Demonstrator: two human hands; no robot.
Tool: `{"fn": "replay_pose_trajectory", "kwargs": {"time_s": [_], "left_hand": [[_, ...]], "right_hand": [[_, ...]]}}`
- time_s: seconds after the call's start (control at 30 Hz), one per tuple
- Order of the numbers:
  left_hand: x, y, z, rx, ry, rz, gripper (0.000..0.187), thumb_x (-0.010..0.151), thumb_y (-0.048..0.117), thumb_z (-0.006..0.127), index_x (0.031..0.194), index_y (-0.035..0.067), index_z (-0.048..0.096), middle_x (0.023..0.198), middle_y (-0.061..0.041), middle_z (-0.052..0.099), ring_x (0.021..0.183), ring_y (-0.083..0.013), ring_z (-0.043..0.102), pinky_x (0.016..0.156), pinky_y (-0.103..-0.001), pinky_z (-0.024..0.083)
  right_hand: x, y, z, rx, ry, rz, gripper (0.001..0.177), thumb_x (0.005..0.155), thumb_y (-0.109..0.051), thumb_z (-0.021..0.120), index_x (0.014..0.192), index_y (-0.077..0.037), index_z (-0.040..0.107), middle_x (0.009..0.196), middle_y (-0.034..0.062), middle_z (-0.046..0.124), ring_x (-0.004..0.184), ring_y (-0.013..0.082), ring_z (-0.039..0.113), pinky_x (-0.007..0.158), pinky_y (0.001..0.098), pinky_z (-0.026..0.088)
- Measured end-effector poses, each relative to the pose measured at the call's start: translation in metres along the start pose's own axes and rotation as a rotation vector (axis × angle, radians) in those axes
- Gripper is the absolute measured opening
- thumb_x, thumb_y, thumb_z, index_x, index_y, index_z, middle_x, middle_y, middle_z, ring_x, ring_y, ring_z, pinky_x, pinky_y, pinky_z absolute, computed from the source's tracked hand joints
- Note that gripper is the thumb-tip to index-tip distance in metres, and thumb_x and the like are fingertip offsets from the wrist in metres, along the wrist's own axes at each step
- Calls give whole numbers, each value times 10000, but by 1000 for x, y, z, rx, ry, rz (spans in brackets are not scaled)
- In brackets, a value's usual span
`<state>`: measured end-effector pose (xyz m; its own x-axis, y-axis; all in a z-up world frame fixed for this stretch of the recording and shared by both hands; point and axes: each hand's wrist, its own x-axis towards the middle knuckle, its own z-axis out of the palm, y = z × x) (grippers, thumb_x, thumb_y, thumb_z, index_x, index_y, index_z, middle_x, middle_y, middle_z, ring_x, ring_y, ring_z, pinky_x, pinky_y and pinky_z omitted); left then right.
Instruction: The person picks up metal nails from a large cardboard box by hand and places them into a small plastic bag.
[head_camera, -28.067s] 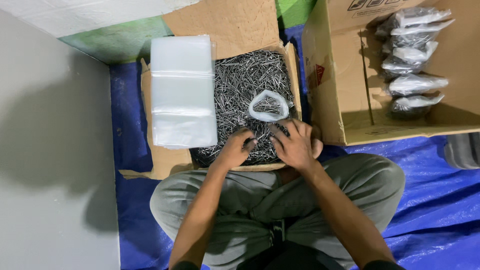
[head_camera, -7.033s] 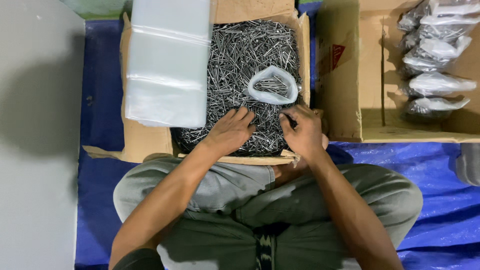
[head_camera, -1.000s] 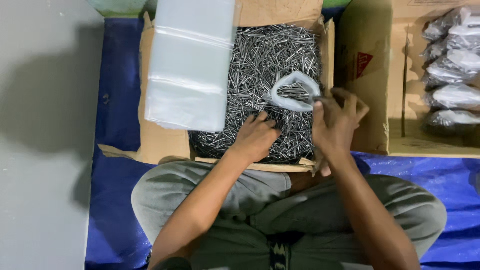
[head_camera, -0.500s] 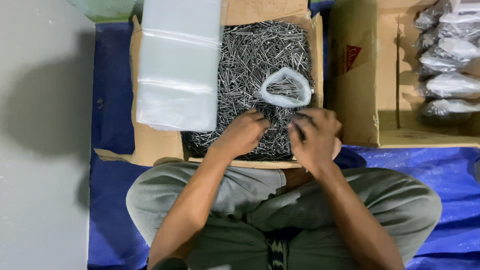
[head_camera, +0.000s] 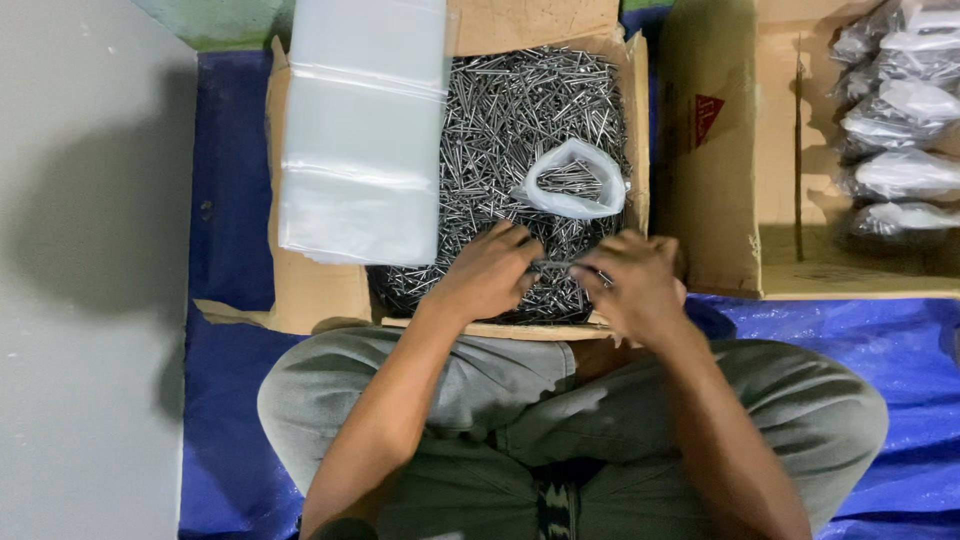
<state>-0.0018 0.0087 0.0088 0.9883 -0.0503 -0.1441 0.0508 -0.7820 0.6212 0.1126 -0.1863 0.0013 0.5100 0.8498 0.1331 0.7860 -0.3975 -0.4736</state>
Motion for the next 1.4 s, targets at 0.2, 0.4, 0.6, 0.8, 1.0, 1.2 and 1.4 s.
{"fn": "replay_pose_trajectory", "kwargs": {"time_s": [0.2,0.4,0.6,0.8,1.0,1.2,1.4], "left_hand": [[-3,7,-16,115,34,-62,335,846,129,675,1174,62,666,1131,-177,630,1102,-339,564,910,-493,506],[2,2,-7,133,-9,-77,333,849,154,666,1172,73,675,1130,-164,625,1123,-342,557,915,-491,501],[1,-2,-8,160,-46,-124,383,811,218,706,1175,102,683,1205,-143,579,1172,-342,503,945,-522,462],[-2,0,-15,220,-170,-198,490,733,181,765,1210,128,666,1220,-143,548,1183,-343,491,954,-507,449],[4,-20,4,214,-121,-135,433,693,90,786,1118,150,729,1203,-151,596,1159,-364,547,946,-506,468],[9,-27,15,263,-61,-45,344,676,96,800,1012,152,745,1104,-115,608,1097,-336,548,876,-466,506],[-2,-22,2,107,154,43,61,830,116,686,854,138,738,902,-71,637,966,-291,584,794,-429,542]], "right_hand": [[29,17,-30,-72,284,49,112,896,-290,760,918,-181,748,1124,79,558,1064,372,445,832,578,394],[87,19,-8,-95,66,187,146,834,-287,759,967,-228,764,1308,11,450,1209,427,304,909,743,318],[98,-3,-18,-88,-215,226,184,884,-301,637,1035,-266,735,1489,23,339,1323,414,210,998,691,232],[102,-13,-26,-158,-240,270,217,918,-318,575,1010,-250,759,1514,80,327,1328,487,195,1015,741,186],[68,16,-14,-60,5,163,264,955,-331,542,1036,-143,710,1392,97,394,1273,434,230,948,705,242],[29,7,-12,-6,199,42,208,950,-293,576,989,-153,724,1287,94,450,1203,409,300,936,593,281],[1,20,24,-93,377,63,97,871,-242,676,816,-170,711,1164,43,503,1155,345,350,897,537,313]]}}
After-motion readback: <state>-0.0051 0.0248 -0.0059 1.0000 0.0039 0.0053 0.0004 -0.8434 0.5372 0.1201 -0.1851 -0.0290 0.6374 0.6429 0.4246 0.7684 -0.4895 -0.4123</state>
